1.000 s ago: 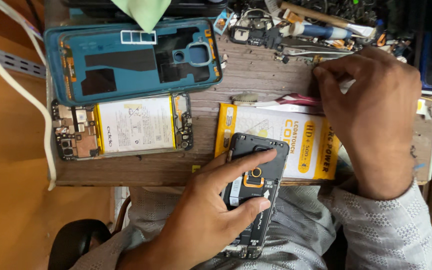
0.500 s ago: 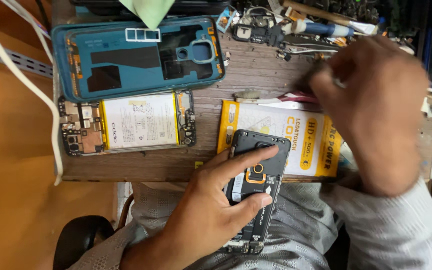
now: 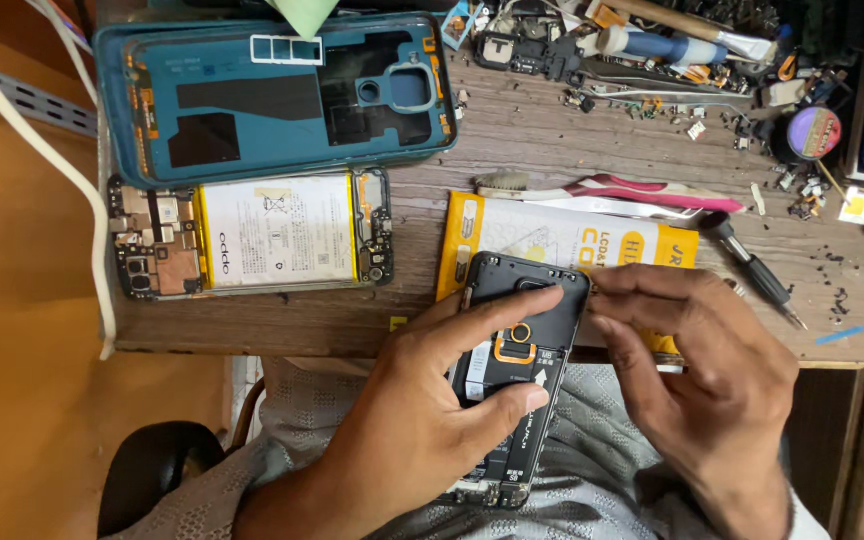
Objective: The person removes a protective film from a smartphone battery, places the battery into a disassembled phone, and secures it with screws using a screwdriver. The person also handles a small black component and a screwdriver during the process.
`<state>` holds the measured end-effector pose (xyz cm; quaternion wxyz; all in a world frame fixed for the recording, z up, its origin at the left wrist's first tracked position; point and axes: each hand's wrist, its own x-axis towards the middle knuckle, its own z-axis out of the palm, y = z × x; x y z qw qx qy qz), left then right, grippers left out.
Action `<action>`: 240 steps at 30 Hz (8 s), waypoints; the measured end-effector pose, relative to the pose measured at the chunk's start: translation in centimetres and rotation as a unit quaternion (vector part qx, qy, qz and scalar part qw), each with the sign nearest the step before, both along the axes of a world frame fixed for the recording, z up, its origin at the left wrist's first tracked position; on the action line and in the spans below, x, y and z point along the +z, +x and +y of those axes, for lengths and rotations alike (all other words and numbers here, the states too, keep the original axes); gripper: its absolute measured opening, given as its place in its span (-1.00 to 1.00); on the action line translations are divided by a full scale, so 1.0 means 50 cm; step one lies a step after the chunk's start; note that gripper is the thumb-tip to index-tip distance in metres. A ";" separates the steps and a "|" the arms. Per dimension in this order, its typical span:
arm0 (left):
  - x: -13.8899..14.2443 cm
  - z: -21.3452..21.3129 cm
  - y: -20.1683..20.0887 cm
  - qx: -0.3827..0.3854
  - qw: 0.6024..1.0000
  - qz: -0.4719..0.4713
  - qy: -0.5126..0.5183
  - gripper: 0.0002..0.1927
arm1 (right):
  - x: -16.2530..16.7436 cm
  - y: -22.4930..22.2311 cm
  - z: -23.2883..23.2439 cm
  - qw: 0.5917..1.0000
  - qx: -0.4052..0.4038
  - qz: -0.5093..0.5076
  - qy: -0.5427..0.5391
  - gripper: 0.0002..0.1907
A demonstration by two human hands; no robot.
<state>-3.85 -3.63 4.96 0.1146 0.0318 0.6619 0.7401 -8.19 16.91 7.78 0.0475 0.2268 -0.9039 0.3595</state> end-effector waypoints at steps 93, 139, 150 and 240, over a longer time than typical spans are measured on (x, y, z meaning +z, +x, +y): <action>0.004 -0.005 0.006 0.001 1.000 0.002 -0.001 -0.40 | 0.049 -0.105 0.003 0.994 0.035 0.023 0.105 -0.92; -0.012 -0.007 0.009 0.017 0.998 0.053 0.006 -0.29 | 0.025 0.017 -0.065 0.974 -0.008 0.136 0.181 -0.69; -0.011 -0.009 0.009 0.012 0.999 0.041 0.004 -0.30 | 0.028 0.013 -0.063 0.974 0.006 0.134 0.183 -0.70; 0.002 -0.005 0.005 0.002 0.999 0.013 -0.038 -0.29 | 0.028 -0.188 0.020 0.967 0.029 0.141 0.210 -0.88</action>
